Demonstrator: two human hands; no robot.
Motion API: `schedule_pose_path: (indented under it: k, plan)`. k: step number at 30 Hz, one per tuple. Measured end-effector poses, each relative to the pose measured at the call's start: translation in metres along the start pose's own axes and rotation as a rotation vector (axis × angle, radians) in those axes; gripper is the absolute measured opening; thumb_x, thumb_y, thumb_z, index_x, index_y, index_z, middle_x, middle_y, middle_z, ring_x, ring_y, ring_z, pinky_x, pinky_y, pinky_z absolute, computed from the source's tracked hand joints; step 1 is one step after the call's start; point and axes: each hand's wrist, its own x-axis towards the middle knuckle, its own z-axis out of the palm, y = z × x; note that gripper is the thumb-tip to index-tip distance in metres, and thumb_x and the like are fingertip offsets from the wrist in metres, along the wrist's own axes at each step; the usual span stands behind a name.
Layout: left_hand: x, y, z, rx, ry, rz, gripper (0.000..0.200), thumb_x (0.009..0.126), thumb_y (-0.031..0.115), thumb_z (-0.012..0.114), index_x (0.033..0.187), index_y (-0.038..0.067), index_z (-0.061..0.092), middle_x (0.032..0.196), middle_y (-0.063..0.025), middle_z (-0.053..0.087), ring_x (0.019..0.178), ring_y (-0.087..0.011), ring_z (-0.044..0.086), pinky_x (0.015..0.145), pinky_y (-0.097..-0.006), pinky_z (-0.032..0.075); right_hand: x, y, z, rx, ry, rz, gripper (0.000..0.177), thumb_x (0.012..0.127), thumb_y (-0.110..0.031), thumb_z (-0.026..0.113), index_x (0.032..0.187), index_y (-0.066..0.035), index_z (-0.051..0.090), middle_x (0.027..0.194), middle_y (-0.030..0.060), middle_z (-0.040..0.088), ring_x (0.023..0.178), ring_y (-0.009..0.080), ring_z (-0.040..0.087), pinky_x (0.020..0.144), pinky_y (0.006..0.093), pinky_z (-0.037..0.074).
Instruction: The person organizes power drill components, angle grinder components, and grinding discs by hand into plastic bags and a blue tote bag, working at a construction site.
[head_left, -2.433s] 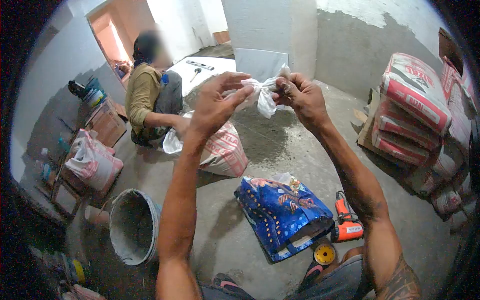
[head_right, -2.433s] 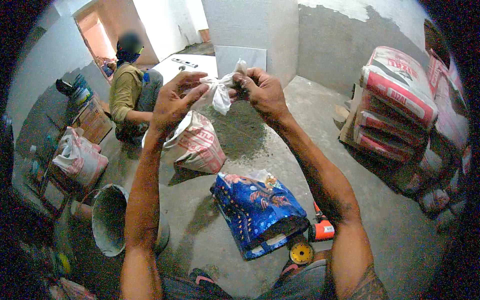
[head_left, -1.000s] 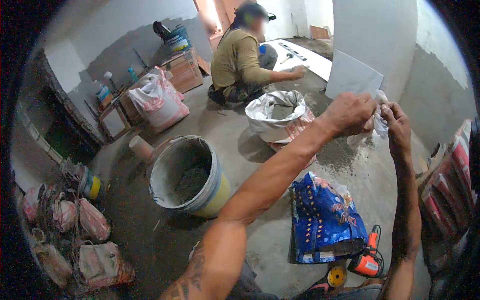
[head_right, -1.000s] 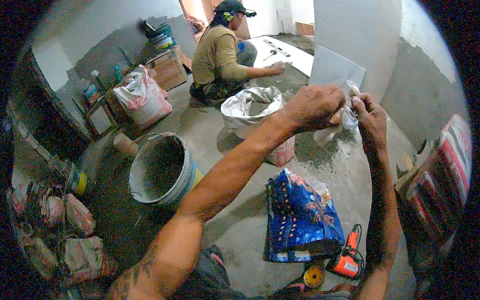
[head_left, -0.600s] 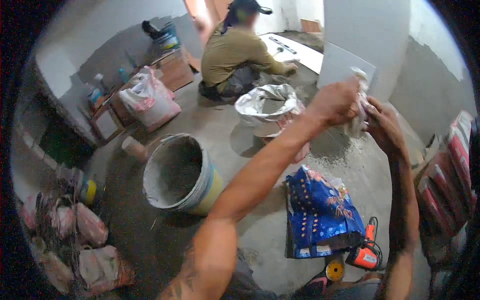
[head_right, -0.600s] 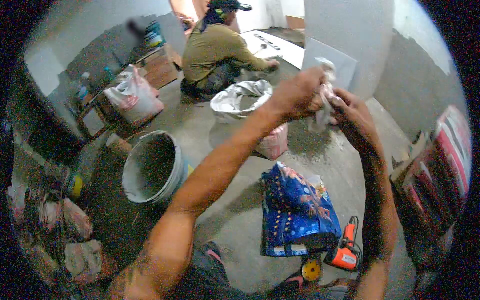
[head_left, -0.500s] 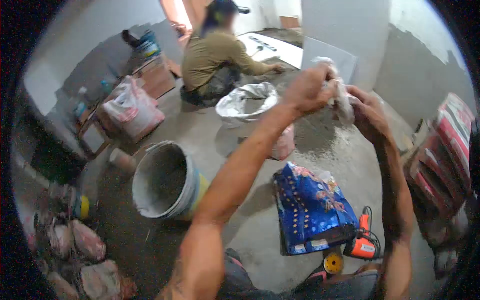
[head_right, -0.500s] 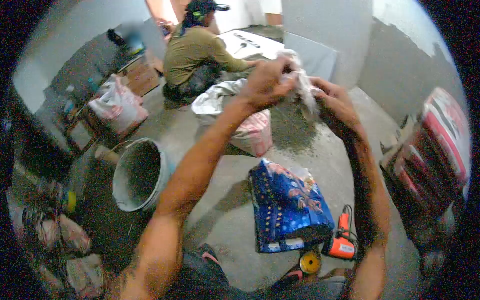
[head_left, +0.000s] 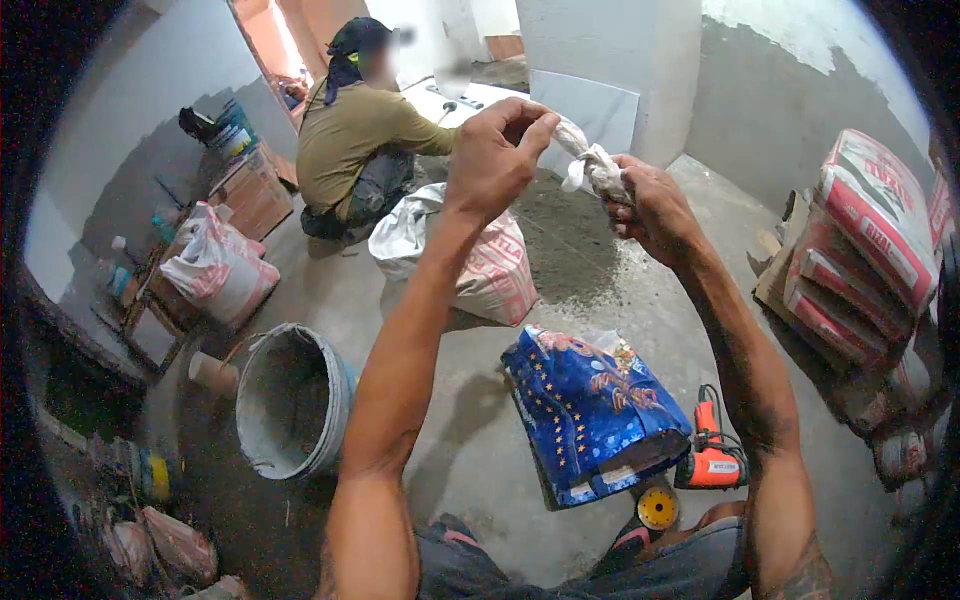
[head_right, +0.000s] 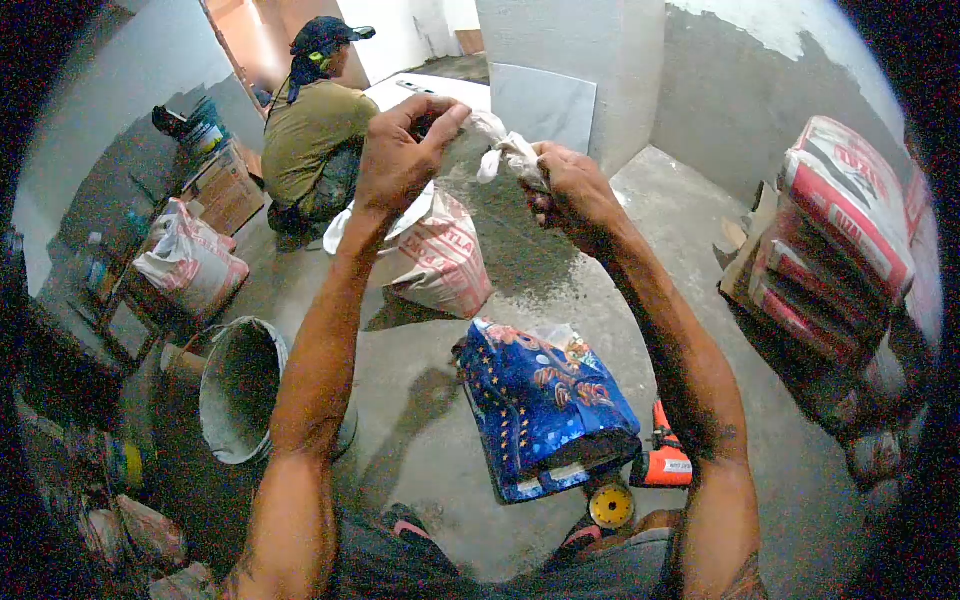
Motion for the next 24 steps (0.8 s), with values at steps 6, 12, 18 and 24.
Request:
schedule_pose_path:
  k: [6, 12, 18, 24]
  plan:
    - [-0.001, -0.009, 0.004, 0.227, -0.285, 0.359, 0.014, 0.08, 0.009, 0.069, 0.094, 0.005, 0.069, 0.084, -0.0083, 0.066, 0.072, -0.0198, 0.063, 0.067, -0.0297, 0.05, 0.002, 0.0, -0.002, -0.166, -0.011, -0.094, 0.031, 0.096, -0.032, 0.041, 0.098, -0.006, 0.057, 0.07, -0.001, 0.048, 0.055, 0.0071, 0.041, 0.046, 0.0237, 0.033]
    - [-0.012, -0.015, 0.015, 0.581, -0.291, 0.466, 0.008, 0.078, 0.015, 0.066, 0.084, 0.009, 0.064, 0.08, -0.0094, 0.064, 0.074, -0.0282, 0.064, 0.064, -0.0389, 0.052, 0.003, 0.021, -0.018, -0.101, -0.14, -0.128, 0.039, 0.095, -0.042, 0.044, 0.086, -0.007, 0.057, 0.062, -0.0015, 0.045, 0.049, 0.0091, 0.039, 0.043, 0.026, 0.03]
    - [-0.026, -0.024, 0.033, 0.709, -0.322, 0.456, 0.011, 0.077, 0.015, 0.062, 0.082, 0.006, 0.059, 0.081, -0.0112, 0.061, 0.079, -0.0299, 0.064, 0.069, -0.0407, 0.052, 0.002, 0.003, -0.009, -0.774, -0.159, -0.075, 0.034, 0.093, -0.037, 0.051, 0.085, -0.005, 0.062, 0.06, -0.0015, 0.046, 0.049, 0.0105, 0.042, 0.044, 0.0289, 0.032]
    - [-0.034, -0.032, 0.035, 0.628, -0.412, 0.331, 0.014, 0.078, 0.014, 0.06, 0.087, 0.004, 0.055, 0.083, -0.0136, 0.061, 0.082, -0.0332, 0.064, 0.071, -0.0426, 0.052, -0.014, -0.001, -0.009, -0.79, -0.234, 0.076, 0.024, 0.085, -0.02, 0.054, 0.094, 0.001, 0.061, 0.064, 0.001, 0.052, 0.052, 0.0146, 0.047, 0.049, 0.0328, 0.039]
